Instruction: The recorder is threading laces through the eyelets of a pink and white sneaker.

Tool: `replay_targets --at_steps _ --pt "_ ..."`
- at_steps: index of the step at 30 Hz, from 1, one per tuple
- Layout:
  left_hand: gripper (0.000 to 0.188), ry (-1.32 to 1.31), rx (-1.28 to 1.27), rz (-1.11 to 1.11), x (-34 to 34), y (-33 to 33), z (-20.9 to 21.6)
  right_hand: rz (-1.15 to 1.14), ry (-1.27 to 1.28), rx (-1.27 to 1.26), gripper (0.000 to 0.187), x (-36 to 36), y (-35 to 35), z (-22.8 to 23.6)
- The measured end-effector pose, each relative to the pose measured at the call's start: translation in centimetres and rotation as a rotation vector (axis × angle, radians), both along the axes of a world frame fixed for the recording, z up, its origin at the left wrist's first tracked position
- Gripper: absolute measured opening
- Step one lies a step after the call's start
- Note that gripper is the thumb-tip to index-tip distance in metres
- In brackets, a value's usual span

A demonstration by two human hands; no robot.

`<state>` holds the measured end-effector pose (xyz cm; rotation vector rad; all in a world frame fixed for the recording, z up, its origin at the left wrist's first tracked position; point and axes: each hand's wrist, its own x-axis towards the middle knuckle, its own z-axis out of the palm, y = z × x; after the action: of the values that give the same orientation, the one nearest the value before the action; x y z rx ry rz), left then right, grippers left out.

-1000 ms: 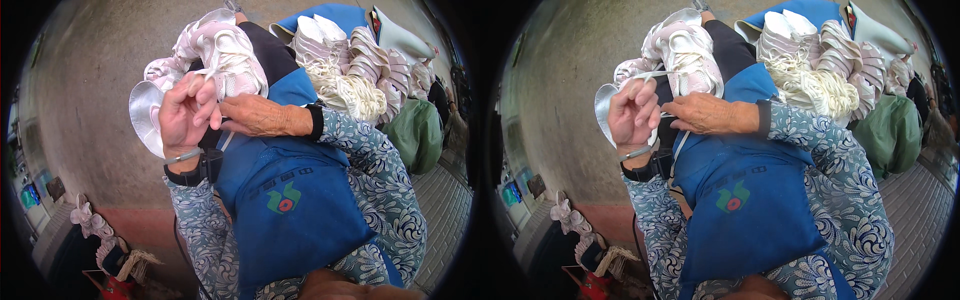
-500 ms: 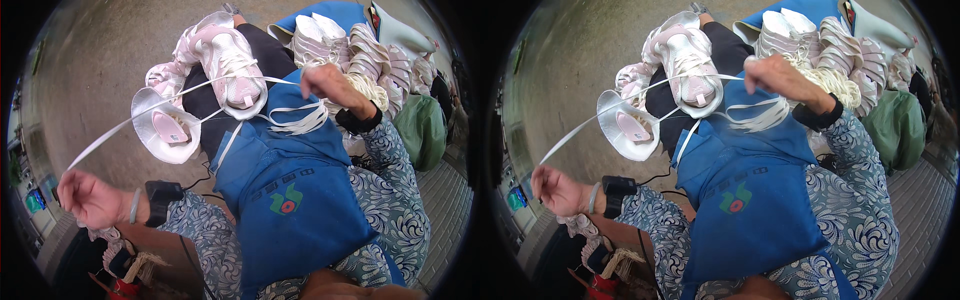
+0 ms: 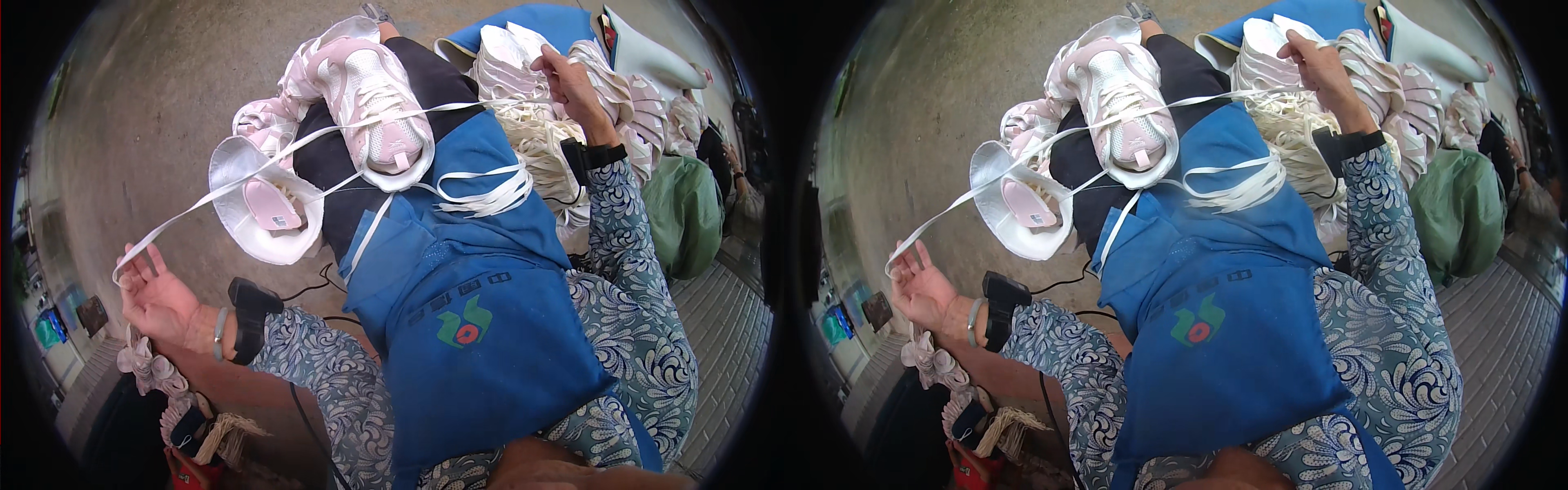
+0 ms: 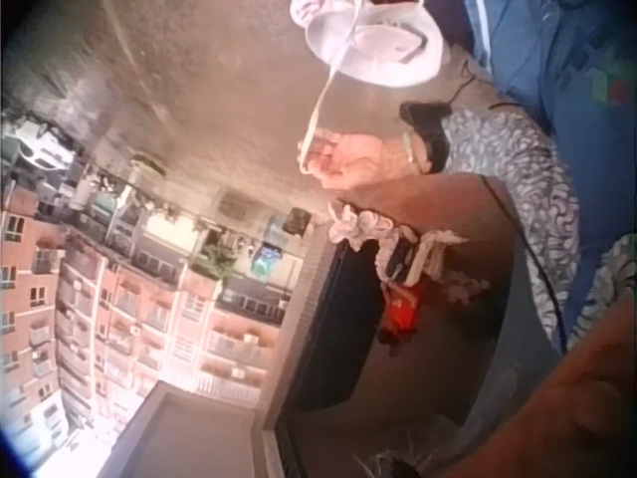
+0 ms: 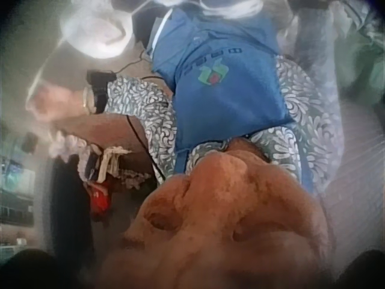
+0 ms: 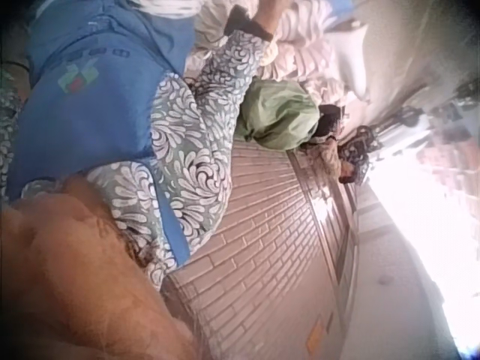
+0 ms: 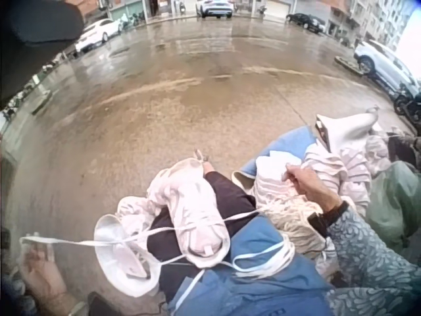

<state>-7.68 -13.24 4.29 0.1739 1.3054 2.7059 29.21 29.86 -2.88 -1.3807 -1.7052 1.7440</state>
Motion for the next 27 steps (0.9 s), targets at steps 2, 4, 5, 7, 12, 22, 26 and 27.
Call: replay_targets --at_steps 2,4,5,7,12,22,26,27 --pt "0.016 0.002 0.011 0.002 2.1 3.5 0.9 0.193 -0.289 0.405 0.037 -2.0 -1.1 0.8" --pt "0.015 -0.009 0.188 -0.202 1.0 3.6 -0.8 0.401 -0.179 0.492 0.030 -4.3 -3.3 -0.3" --pt "0.015 -0.060 0.392 -0.413 0.8 4.5 -3.1 0.495 -0.213 0.629 0.026 -5.1 -4.1 -0.5" --pt "0.015 -0.051 0.319 -0.564 2.5 7.5 -2.9 0.542 0.030 0.700 0.029 -8.2 -6.7 -1.2" --pt "0.014 0.016 -0.534 -0.637 10.8 15.2 -5.4 0.732 -0.137 0.747 0.028 -12.2 -9.1 -1.9" --pt "0.020 0.462 -1.029 -0.690 11.6 17.8 -8.6 0.967 -0.301 0.673 0.027 -14.3 -8.1 -0.9" --pt "0.017 0.456 -1.138 -0.696 11.3 17.5 -9.2 1.002 -0.054 0.683 0.023 -13.8 -8.8 -1.1" --pt "0.015 0.571 -1.134 -0.643 11.5 17.7 -9.7 1.001 -0.060 0.683 0.023 -13.5 -8.8 -1.3"
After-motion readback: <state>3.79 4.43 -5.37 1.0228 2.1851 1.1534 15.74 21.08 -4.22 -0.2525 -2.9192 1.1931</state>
